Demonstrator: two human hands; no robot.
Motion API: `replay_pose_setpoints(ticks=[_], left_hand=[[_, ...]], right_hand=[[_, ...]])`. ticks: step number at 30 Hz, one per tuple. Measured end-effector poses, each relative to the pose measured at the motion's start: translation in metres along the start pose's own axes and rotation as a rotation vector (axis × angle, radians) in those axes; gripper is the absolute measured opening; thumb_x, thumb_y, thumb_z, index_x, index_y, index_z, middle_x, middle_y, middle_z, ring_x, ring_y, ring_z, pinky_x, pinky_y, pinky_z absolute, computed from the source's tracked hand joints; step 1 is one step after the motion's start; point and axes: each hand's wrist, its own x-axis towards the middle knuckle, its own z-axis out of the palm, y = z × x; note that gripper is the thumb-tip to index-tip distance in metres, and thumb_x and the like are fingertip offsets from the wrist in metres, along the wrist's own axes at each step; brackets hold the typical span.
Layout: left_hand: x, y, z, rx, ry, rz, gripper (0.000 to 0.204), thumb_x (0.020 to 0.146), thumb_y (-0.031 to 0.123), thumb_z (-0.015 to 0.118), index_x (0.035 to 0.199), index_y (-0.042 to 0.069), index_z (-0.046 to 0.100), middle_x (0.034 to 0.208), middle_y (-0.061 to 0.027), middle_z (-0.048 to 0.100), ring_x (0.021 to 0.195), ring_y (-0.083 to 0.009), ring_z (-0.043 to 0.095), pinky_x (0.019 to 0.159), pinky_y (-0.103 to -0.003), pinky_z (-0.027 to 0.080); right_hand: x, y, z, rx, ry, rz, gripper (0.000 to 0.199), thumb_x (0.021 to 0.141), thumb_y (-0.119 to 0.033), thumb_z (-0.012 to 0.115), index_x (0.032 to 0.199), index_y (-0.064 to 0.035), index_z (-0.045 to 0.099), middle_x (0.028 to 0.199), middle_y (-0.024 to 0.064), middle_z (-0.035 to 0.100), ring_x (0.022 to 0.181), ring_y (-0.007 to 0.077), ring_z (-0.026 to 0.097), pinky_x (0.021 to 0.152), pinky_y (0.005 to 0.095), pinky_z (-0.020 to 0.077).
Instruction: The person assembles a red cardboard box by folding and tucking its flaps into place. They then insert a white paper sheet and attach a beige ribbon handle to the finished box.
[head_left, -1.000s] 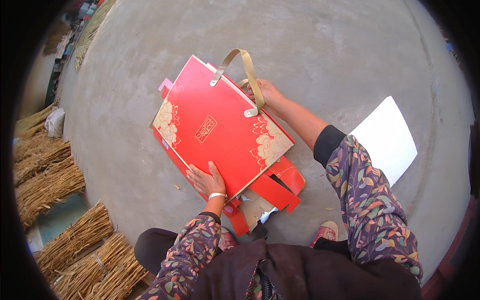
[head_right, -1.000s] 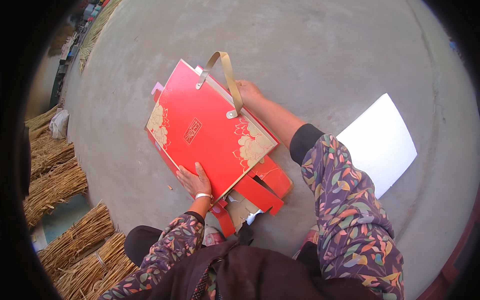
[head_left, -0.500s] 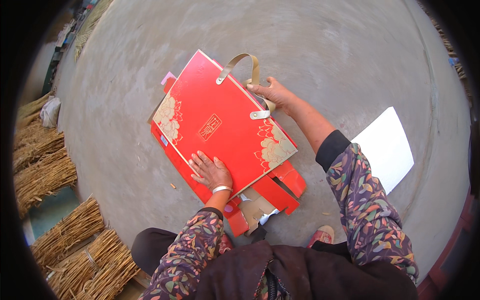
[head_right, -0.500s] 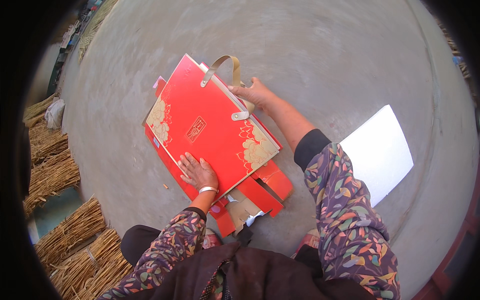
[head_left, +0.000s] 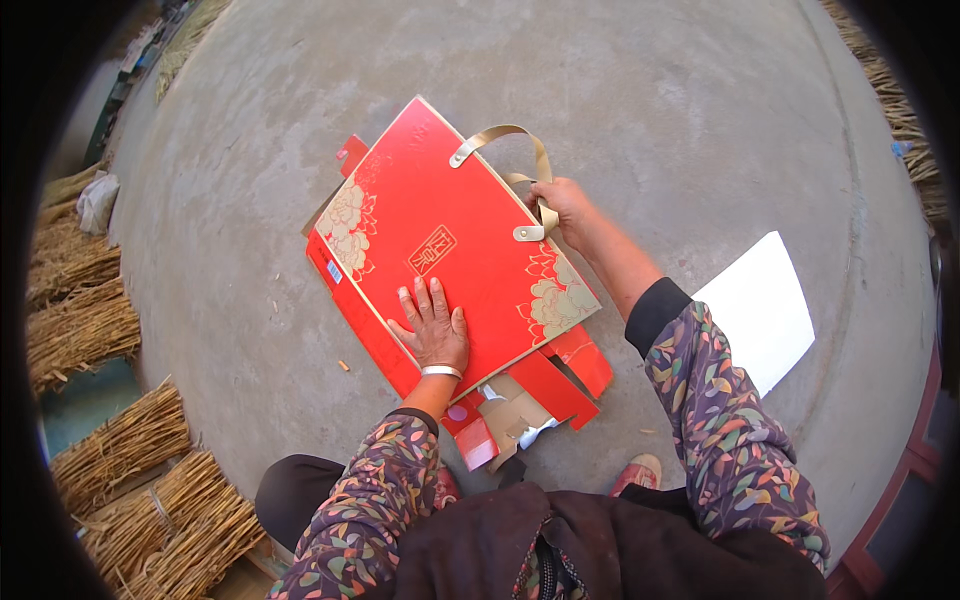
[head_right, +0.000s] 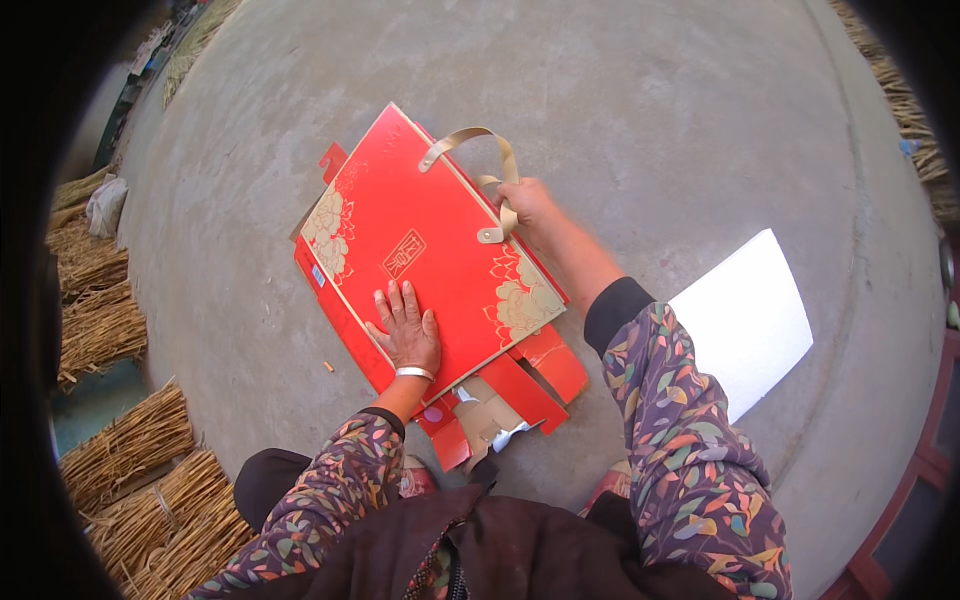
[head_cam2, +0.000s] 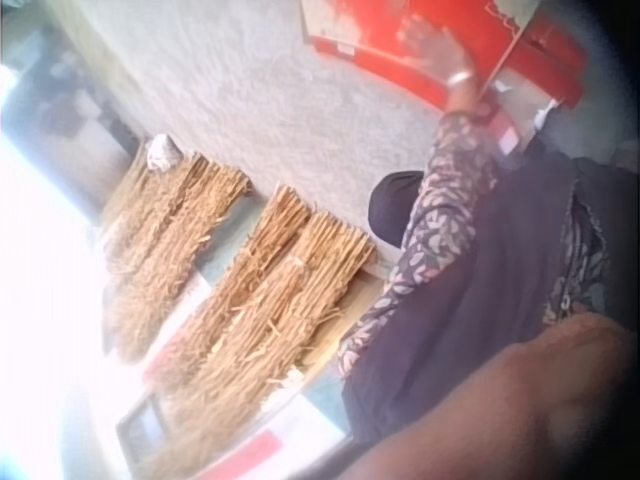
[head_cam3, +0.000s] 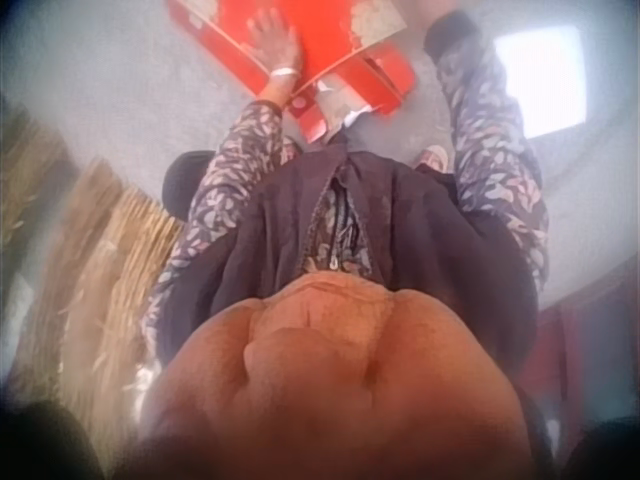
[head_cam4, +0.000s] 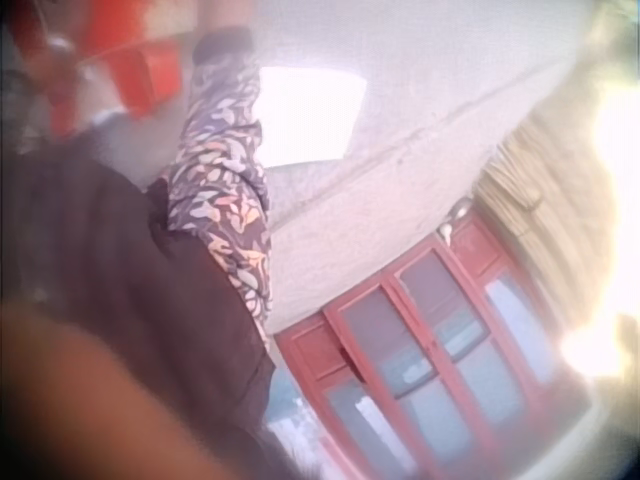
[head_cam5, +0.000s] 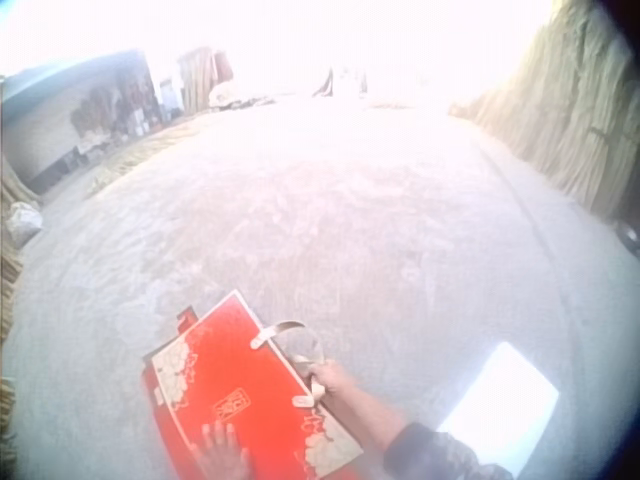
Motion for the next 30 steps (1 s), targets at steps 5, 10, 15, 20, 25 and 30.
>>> replay_pose_setpoints(ticks=[5,10,15,20,25,30], left_hand=[[0.0,-0.003,0.004,-0.024,0.047,0.06,0.07,0.1,0.042,0.045,0.161,0.021,0.02,0.17,-0.0031,0.01,0.156,-0.0314,0.003,0.113,-0.073,0.009],[0.002,-0.004,0.005,-0.145,0.044,0.068,0.07,0.099,0.042,0.046,0.161,0.02,0.021,0.169,-0.0041,0.012,0.156,-0.0337,0.006,0.111,-0.075,0.013],[0.016,0.013,-0.017,-0.549,0.257,0.256,0.066,0.101,0.038,0.043,0.159,0.011,0.026,0.166,-0.012,0.021,0.153,-0.0374,0.015,0.115,-0.066,0.017],[0.028,0.025,-0.071,-0.778,0.404,0.476,0.062,0.1,0.031,0.046,0.156,0.007,0.033,0.161,-0.0201,0.03,0.146,-0.0429,0.032,0.115,-0.05,0.031],[0.016,0.039,-0.128,-0.683,0.284,0.626,0.047,0.098,0.028,0.053,0.141,0.009,0.051,0.147,-0.0199,0.047,0.132,-0.0419,0.048,0.11,-0.049,0.037],[-0.019,0.069,-0.163,-0.766,0.229,0.443,0.048,0.094,0.029,0.064,0.137,0.011,0.052,0.141,-0.0151,0.05,0.128,-0.0354,0.051,0.107,-0.048,0.039]], right_hand=[[-0.035,-0.001,0.028,-0.01,0.035,-0.154,0.022,0.097,-0.019,0.054,0.093,0.0005,0.062,0.078,0.0093,0.063,0.065,0.0163,0.06,0.06,0.0344,0.0498],[-0.064,-0.018,0.047,-0.359,0.122,-0.361,0.034,0.098,-0.026,0.05,0.087,0.0054,0.06,0.074,0.015,0.064,0.067,0.026,0.064,0.064,0.0427,0.0509],[-0.11,-0.061,0.065,-0.776,0.265,-0.799,0.04,0.101,-0.032,0.053,0.082,0.0018,0.063,0.076,0.0219,0.065,0.072,0.0369,0.066,0.071,0.0481,0.0521],[-0.179,-0.096,0.105,-1.065,0.35,-1.317,0.029,0.094,-0.027,0.065,0.079,-0.0036,0.057,0.073,0.0137,0.062,0.069,0.0293,0.064,0.065,0.0429,0.0501],[-0.225,-0.09,0.126,-1.068,0.273,-1.686,0.016,0.083,-0.018,0.066,0.073,-0.0098,0.057,0.066,0.0067,0.06,0.063,0.0242,0.062,0.061,0.0405,0.0481],[-0.267,-0.052,0.142,-1.145,-0.102,-1.676,0.012,0.079,-0.017,0.065,0.077,-0.006,0.061,0.07,0.0096,0.061,0.065,0.0262,0.063,0.062,0.0397,0.05]])
